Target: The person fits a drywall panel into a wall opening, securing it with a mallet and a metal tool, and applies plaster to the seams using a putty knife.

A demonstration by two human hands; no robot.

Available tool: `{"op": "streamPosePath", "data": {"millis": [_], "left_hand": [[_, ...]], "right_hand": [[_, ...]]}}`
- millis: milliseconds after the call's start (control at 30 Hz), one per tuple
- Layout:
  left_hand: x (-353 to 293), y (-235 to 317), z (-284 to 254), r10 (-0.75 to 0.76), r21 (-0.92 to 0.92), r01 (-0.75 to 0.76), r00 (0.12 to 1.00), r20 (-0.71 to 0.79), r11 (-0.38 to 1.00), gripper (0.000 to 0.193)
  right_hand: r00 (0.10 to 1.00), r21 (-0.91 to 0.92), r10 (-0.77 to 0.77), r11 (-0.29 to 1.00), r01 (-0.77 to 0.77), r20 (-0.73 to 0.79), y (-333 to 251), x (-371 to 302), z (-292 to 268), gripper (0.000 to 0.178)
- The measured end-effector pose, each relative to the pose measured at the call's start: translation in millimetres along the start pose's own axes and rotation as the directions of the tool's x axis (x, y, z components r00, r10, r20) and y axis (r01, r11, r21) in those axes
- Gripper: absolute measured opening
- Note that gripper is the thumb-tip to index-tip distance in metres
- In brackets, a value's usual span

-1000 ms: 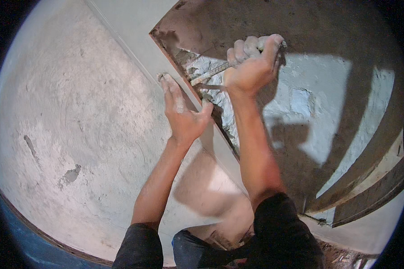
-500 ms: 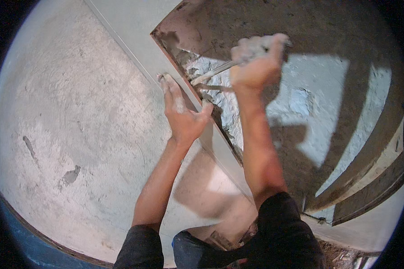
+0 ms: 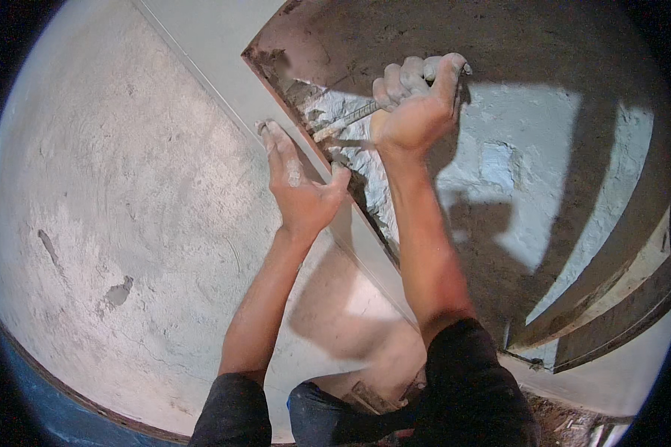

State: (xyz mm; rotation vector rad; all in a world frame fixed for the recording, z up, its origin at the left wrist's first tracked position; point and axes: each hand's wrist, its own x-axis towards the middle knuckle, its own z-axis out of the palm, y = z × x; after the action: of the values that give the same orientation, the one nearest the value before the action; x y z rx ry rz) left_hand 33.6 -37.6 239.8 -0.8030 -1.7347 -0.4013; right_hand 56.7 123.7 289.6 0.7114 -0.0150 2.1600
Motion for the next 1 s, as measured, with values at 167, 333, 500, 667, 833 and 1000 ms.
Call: {"op": "streamPosePath", "data": {"millis": [167,333,500,667,833,1000], "left_hand": [[0.4,-0.4,2.8,0.003,0.008,-0.003,1.000,-0.017,1.000,0.095],[-1.0,0.8,-0.5,-0.021,0.021,0.021,1.000,-0.009,1.000,0.094],[-2.0,-0.4,6.0,0.004,0.005,-0.004,1.000,-0.017,1.000,0.093],[1.1,-0.6,1.7,0.010,0.031,-0.010,1.000,-0.011,0.999,0.092],[0.9,-1.2,3.0,-0.038,0.012,0.038,0.999,-0.002,0.999,0.092],[1.2,-2.0,4.1,0.003,-0.006,-0.003,1.000,-0.031,1.000,0.092]], "right_hand": [[0.998,0.046,-0.056,0.997,0.056,-0.011,-8.9,3.5,-7.9,0.042],[1.000,0.045,0.002,0.999,-0.002,-0.013,-9.9,6.6,-5.6,0.044],[0.998,-0.032,-0.050,0.998,0.051,0.026,-10.3,-6.2,-2.2,0.044],[0.999,0.080,-0.008,0.997,0.011,-0.040,-21.1,6.1,-13.5,0.043],[1.000,0.008,-0.008,1.000,0.008,0.012,-3.2,-0.6,-8.6,0.041],[0.996,-0.002,-0.088,0.996,0.088,-0.019,-13.3,3.1,-5.0,0.042]]}}
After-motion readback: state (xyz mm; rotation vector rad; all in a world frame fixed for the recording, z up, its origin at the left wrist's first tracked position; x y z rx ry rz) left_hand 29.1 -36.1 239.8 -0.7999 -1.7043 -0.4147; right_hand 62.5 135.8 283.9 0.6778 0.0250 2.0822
